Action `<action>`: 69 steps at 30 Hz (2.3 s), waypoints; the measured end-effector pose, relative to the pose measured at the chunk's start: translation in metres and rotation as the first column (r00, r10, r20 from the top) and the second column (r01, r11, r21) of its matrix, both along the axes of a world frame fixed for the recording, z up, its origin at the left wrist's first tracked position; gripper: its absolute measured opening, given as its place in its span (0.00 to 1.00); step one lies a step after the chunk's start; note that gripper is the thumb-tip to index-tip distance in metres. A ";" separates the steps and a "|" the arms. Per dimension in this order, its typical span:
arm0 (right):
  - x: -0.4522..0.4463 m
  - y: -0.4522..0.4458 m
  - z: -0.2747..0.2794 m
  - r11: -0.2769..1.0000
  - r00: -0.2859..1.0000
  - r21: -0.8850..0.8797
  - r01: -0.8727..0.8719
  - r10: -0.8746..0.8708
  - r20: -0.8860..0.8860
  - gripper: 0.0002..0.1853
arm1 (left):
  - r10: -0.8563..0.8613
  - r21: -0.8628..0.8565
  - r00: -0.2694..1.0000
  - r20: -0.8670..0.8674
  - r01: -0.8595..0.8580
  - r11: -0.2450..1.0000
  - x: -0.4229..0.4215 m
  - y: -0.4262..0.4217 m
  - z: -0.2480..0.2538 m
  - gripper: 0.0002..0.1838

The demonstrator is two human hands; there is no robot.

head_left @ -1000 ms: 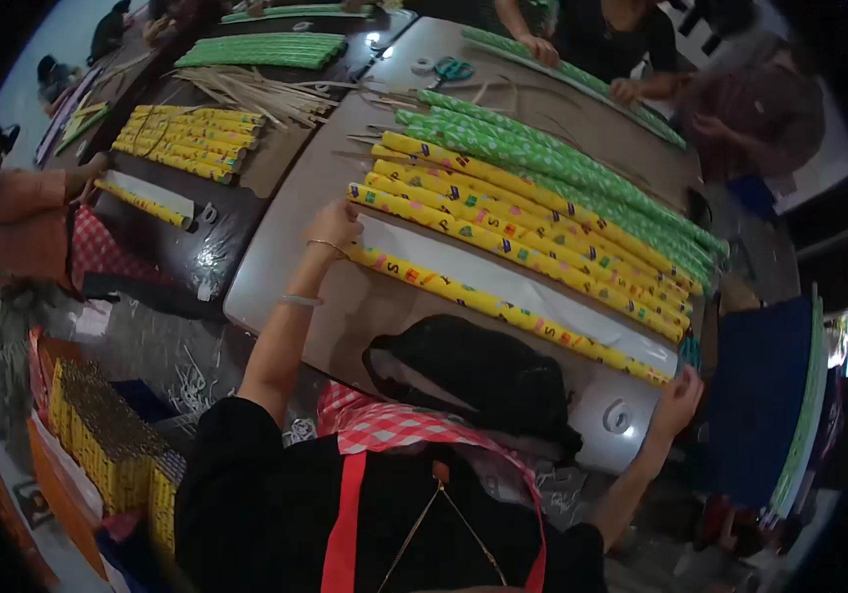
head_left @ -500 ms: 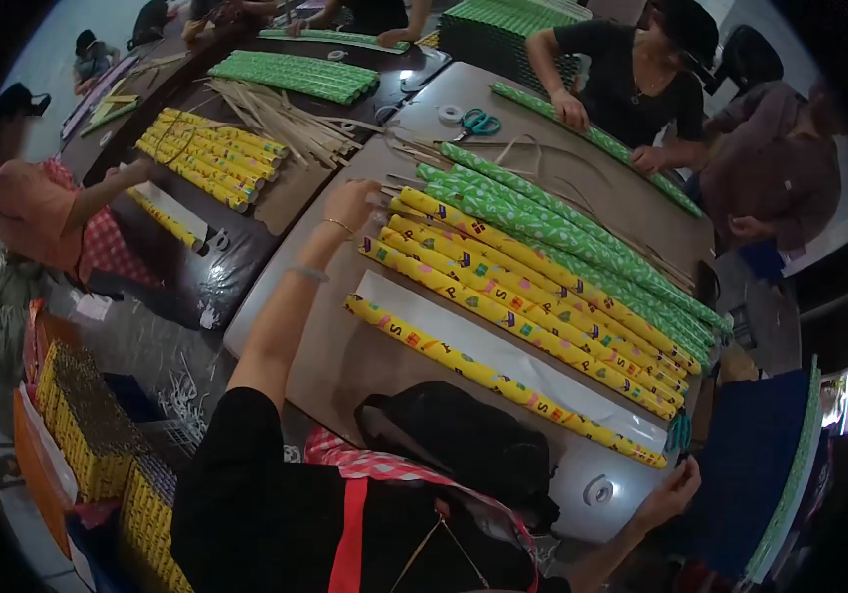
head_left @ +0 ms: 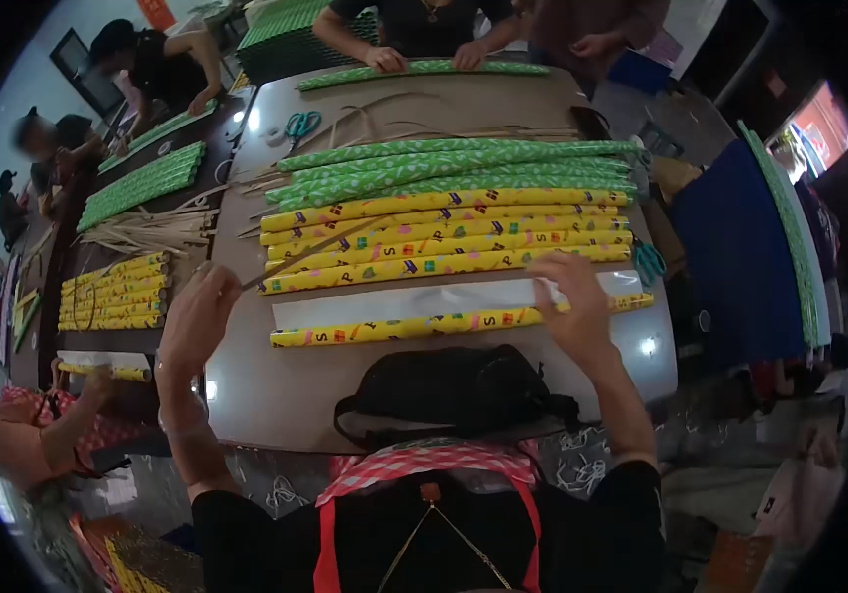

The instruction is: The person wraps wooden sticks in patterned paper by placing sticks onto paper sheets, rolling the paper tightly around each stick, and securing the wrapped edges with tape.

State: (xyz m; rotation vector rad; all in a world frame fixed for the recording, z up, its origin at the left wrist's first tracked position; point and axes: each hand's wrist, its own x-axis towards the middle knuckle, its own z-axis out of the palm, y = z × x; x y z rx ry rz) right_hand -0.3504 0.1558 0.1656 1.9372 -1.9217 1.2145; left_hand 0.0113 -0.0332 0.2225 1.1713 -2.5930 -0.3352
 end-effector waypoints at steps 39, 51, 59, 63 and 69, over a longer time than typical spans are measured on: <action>-0.061 0.131 0.073 0.604 0.792 0.751 -0.265 -0.307 0.527 0.13 | -0.036 0.875 0.947 -0.320 0.309 0.373 0.016 0.014 -0.100 0.15; -0.055 0.097 0.011 0.626 0.762 0.673 -0.395 -0.185 0.620 0.10 | 0.272 0.901 0.875 -0.401 0.323 0.290 0.055 0.030 -0.136 0.14; -0.070 0.105 -0.021 0.551 0.611 0.758 -0.349 -0.479 0.630 0.06 | 0.483 0.957 0.838 -0.255 0.292 0.000 0.043 0.042 -0.181 0.14; -0.079 0.107 -0.040 0.565 0.525 0.697 -0.441 -0.467 0.711 0.07 | 0.386 0.942 0.861 -0.332 0.322 0.092 0.031 0.052 -0.169 0.14; -0.083 0.109 -0.049 0.622 0.478 0.639 -0.453 -0.436 0.763 0.07 | 0.401 0.989 0.907 -0.129 0.087 0.120 0.038 0.045 -0.171 0.14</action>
